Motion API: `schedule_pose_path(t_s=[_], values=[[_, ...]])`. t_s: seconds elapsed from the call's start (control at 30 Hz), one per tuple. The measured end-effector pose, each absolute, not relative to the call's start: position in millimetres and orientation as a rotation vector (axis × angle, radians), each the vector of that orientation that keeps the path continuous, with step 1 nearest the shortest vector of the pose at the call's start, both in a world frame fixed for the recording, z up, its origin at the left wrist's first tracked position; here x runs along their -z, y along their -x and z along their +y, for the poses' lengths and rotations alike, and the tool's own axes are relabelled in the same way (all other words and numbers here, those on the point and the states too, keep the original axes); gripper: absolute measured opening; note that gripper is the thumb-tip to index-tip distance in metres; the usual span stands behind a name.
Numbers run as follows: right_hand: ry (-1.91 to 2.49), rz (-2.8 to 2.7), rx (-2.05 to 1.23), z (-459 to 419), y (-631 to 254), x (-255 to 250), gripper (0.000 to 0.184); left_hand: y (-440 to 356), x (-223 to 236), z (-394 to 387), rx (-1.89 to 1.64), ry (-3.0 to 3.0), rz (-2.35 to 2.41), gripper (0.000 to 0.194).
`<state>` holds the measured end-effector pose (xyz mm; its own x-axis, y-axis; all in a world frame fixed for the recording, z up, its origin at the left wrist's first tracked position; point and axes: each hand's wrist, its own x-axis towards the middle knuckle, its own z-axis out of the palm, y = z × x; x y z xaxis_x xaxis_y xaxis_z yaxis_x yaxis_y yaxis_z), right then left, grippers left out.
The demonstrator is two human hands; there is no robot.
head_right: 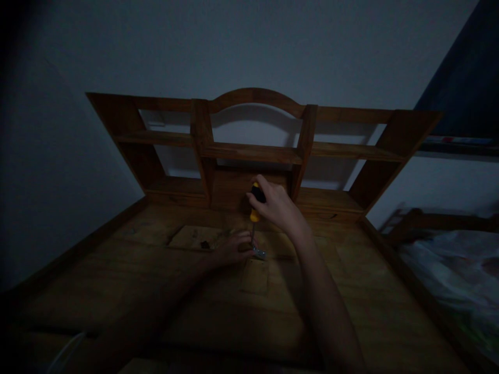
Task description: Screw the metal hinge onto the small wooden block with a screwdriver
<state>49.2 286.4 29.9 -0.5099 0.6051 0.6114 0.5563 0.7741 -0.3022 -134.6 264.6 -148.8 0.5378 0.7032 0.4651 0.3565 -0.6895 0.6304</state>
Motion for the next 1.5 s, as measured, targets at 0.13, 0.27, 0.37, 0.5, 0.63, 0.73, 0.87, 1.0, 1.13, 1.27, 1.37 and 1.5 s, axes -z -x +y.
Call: schedule_pose_path(t_s=[0.13,0.27,0.37,0.5,0.63,0.73,0.87,1.0,1.13,1.27,1.37,1.5], values=[[0.859,-2.221,-0.095,287.2,-54.9,-33.8,0.027,135.0,151.9,268.0,-0.998,-2.316,0.851,0.020],[0.865,-2.239,-0.094,287.8,-57.8,-34.6,0.025,135.7,153.5,269.8,-1.018,-2.308,0.828,0.021],[0.864,-2.266,-0.116,288.1,-56.8,-33.7,0.022,136.0,156.0,271.6,-1.040,-2.321,0.824,0.020],[0.871,-2.287,-0.107,288.4,-54.5,-32.2,0.020,136.0,158.8,274.0,-1.042,-2.335,0.839,0.020],[0.859,-2.306,-0.090,286.3,-53.6,-33.1,0.020,136.1,159.5,274.8,-1.038,-2.334,0.829,0.020],[0.884,-2.330,-0.040,280.5,-52.7,-36.4,0.025,135.8,159.7,274.5,-1.044,-2.323,0.837,0.020],[0.909,-2.371,-0.009,270.2,-51.1,-41.6,0.022,135.3,160.4,274.1,-1.036,-2.312,0.850,0.019],[0.829,-2.407,-0.107,264.8,-51.0,-43.6,0.024,140.5,161.5,275.0,-0.982,-2.364,0.913,0.034],[0.911,-2.377,-0.053,264.9,-50.9,-42.0,0.024,154.6,163.6,280.2,-0.843,-2.497,1.047,0.078],[0.951,-2.370,-0.007,266.4,-50.7,-40.0,0.032,171.5,163.3,286.2,-0.763,-2.535,1.050,0.083],[0.893,-2.387,-0.035,266.8,-52.2,-40.1,0.044,180.4,159.4,286.6,-0.708,-2.546,1.000,0.077],[0.859,-2.393,-0.089,266.9,-53.0,-41.0,0.040,183.8,154.1,283.0,-0.702,-2.525,1.044,0.071]])
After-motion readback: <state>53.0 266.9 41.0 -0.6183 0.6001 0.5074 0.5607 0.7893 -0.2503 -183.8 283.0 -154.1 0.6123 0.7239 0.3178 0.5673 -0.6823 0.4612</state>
